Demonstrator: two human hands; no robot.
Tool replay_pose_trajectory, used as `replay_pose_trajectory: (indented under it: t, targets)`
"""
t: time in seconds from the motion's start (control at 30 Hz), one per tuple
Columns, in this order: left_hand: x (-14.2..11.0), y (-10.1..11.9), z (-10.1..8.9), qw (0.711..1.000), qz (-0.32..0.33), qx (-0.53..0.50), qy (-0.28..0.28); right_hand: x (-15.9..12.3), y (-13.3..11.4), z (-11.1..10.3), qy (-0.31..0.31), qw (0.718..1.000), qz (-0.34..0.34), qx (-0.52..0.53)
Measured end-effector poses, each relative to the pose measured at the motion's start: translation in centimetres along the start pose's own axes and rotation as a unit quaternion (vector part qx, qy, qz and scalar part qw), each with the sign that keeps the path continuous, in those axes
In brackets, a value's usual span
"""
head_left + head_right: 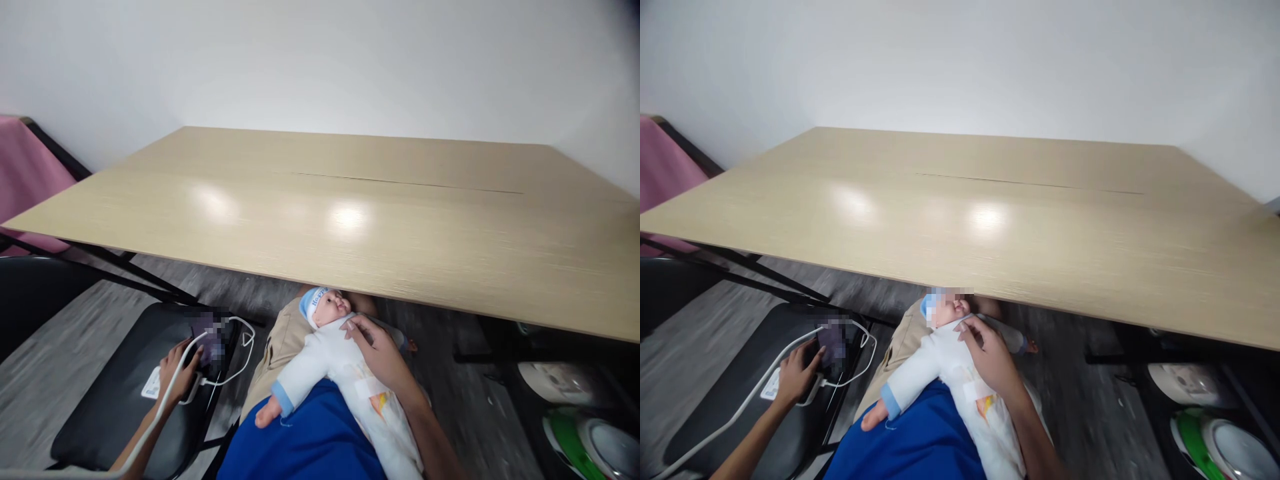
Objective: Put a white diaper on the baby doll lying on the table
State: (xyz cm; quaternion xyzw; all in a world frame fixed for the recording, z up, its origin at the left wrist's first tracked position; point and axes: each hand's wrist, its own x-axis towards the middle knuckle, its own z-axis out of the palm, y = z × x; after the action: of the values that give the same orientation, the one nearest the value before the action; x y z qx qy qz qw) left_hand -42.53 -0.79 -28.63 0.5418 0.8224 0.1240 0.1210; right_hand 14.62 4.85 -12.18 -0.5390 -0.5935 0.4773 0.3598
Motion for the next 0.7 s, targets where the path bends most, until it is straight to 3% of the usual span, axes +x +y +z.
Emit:
replay_pose_trajectory:
  t: [0.7]
  targets:
    - [-0.32, 0.17, 0.01, 0.999, 0.001, 0.030, -0.017, 0.00, -0.58, -0.05, 0.002, 1.000, -0.003, 0.005]
